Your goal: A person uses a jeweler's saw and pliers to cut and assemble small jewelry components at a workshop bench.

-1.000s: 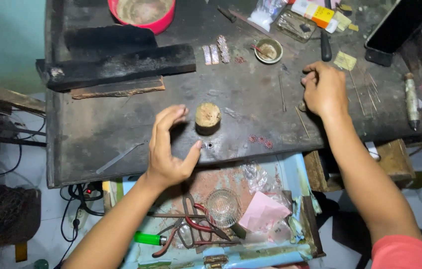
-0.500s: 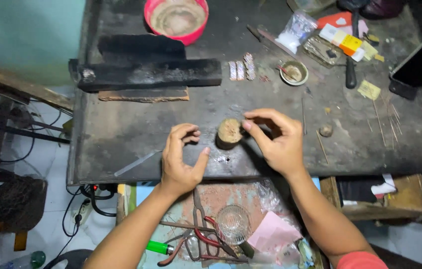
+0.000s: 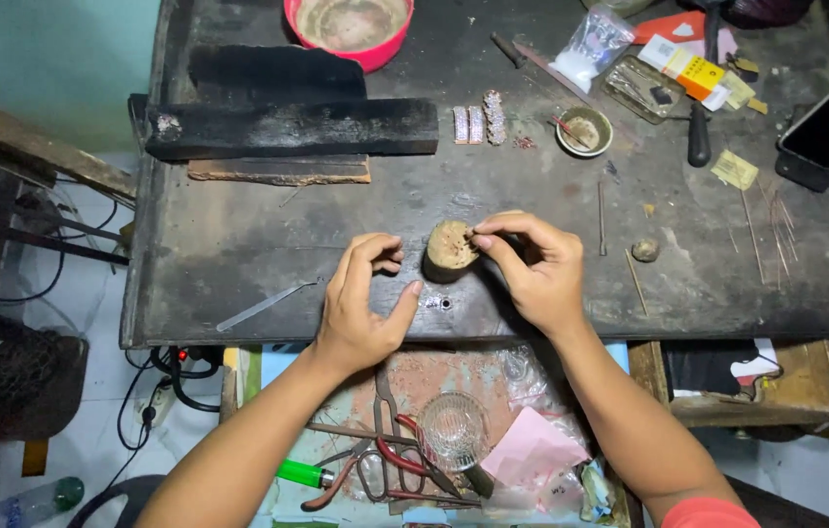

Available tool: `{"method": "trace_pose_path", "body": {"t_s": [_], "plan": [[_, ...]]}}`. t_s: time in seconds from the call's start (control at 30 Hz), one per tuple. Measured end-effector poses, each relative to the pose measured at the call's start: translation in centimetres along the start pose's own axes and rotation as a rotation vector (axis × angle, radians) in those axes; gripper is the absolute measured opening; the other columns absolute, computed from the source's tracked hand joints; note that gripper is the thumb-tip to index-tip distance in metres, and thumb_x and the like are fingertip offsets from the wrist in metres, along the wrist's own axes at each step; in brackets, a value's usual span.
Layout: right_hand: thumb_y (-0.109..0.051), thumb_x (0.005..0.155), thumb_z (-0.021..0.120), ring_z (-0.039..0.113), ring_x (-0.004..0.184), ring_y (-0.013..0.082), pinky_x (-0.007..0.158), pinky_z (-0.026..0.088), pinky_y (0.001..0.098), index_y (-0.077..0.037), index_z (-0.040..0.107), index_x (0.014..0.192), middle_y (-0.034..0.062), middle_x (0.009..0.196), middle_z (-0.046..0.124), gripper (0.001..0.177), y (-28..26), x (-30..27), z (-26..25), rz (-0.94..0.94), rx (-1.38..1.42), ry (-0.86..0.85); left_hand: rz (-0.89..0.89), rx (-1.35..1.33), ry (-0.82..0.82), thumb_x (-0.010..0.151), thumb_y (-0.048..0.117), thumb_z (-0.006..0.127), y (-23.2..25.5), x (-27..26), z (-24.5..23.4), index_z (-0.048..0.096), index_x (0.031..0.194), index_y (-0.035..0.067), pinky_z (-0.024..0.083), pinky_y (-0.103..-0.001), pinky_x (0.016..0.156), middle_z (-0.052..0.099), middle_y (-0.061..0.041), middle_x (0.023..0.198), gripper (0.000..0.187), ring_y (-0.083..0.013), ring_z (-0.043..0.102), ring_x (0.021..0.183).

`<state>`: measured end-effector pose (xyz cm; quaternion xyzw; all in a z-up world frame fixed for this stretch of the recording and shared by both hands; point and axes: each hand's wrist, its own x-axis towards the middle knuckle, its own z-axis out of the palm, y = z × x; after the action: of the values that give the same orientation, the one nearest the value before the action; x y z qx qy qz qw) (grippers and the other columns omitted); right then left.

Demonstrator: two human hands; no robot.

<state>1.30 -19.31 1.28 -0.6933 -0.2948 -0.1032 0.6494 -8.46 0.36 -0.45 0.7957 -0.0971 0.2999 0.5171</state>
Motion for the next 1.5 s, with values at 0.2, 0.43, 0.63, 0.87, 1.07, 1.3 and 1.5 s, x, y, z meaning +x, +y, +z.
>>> {"method": "trace_pose_path", "body": {"t_s": [0.2,0.43,0.63,0.87,1.07,1.3,1.5], "plan": [[0.007,0.090,0.076,0.072,0.083,0.0217,0.082,0.058,0.0374,0.002,0.075,0.092,0.0145,0.084,0.075,0.006,0.6,-0.2,0.1,-0.042,0.044,-0.011,0.012,0.008,-0.004,0.087,0.001,0.075,-0.1,-0.3,0.0,0.056,0.123,-0.009,0.062,-0.041,0.080,0.060,-0.022,0.112,0.041,-0.0363,0.069,0.094],[0.008,0.091,0.076,0.071,0.083,0.0212,0.082,0.057,0.0363,0.002,0.074,0.093,0.0144,0.085,0.074,0.007,1.0,-0.3,0.4,-0.074,0.049,0.005,0.027,0.011,-0.007,0.087,0.000,0.074,-0.3,-0.4,0.2,0.056,0.124,-0.008,0.062,-0.041,0.080,0.060,-0.022,0.111,0.041,-0.0364,0.068,0.095],[0.007,0.091,0.076,0.069,0.080,0.0211,0.080,0.057,0.0359,0.002,0.074,0.092,0.0136,0.082,0.073,0.006,1.4,-0.2,0.8,-0.088,0.075,0.003,0.029,0.020,-0.021,0.088,-0.001,0.073,-0.1,-0.4,0.1,0.056,0.124,-0.008,0.062,-0.040,0.080,0.060,-0.022,0.112,0.041,-0.0357,0.067,0.095],[0.007,0.092,0.073,0.070,0.079,0.0230,0.079,0.056,0.0366,0.001,0.075,0.093,0.0136,0.082,0.074,0.006,0.6,0.0,0.2,-0.121,0.038,-0.045,0.035,0.032,-0.023,0.088,0.001,0.073,-0.3,-0.5,0.3,0.056,0.125,-0.007,0.062,-0.039,0.079,0.060,-0.021,0.113,0.041,-0.0344,0.068,0.096],[0.012,0.091,0.069,0.071,0.080,0.0323,0.080,0.058,0.0429,0.002,0.076,0.093,0.0155,0.085,0.075,0.013,-1.3,0.1,0.1,-0.214,-0.036,-0.082,0.028,0.025,-0.026,0.089,-0.001,0.072,-0.3,-0.5,0.1,0.056,0.124,-0.008,0.062,-0.040,0.079,0.060,-0.022,0.112,0.040,-0.0355,0.067,0.095],[-0.004,0.090,0.078,0.072,0.097,0.0378,0.088,0.055,0.0468,0.003,0.073,0.104,0.0193,0.102,0.074,0.016,-1.6,-0.1,0.4,-0.253,-0.096,-0.100,0.038,0.028,-0.010,0.089,0.001,0.073,-0.4,-0.2,0.1,0.056,0.124,-0.007,0.063,-0.039,0.077,0.060,-0.022,0.112,0.040,-0.0355,0.068,0.095],[-0.002,0.098,0.073,0.072,0.103,0.0391,0.091,0.054,0.0474,0.003,0.071,0.098,0.0232,0.107,0.074,0.005,-0.8,-1.1,1.2,-0.186,-0.096,-0.092,-0.003,-0.023,0.040,0.092,-0.001,0.071,-0.1,-0.9,-0.4,0.055,0.125,-0.006,0.063,-0.038,0.076,0.059,-0.019,0.110,0.037,-0.0344,0.069,0.093]]}}
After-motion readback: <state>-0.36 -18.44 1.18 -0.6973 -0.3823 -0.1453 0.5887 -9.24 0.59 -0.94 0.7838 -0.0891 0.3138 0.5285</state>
